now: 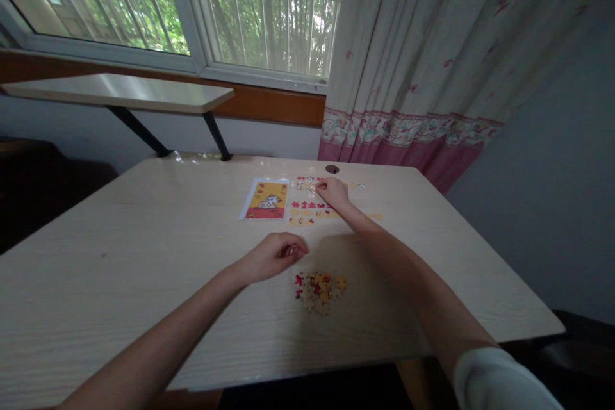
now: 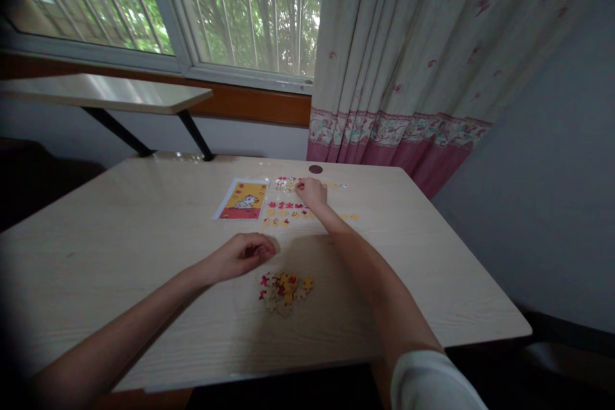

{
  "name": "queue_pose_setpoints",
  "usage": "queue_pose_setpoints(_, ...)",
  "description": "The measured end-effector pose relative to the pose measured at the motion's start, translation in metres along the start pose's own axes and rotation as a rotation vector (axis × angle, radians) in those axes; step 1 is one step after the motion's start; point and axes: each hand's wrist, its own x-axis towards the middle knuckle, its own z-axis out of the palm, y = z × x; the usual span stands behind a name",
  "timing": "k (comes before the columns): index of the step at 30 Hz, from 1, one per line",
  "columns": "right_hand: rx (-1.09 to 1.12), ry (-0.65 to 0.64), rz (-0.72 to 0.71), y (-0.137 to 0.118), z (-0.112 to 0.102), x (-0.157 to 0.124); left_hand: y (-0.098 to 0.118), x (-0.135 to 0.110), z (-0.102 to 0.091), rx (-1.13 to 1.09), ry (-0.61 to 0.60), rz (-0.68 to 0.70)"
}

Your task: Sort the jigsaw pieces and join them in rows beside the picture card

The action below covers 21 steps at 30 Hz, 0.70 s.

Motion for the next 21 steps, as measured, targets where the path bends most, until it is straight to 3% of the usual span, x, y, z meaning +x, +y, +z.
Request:
queue_pose_setpoints(14, -0.122, 0.029, -0.12, -0.007, 0.0, 0.004, 0.003, -0.001, -0.002, 0.1, -0.009, 0.012)
queue_pose_setpoints(21, 0.017, 0.07, -0.28, -0.002, -0.023, -0.031, 0.018, -0.002, -0.001, 0.155, -0.073, 0.097)
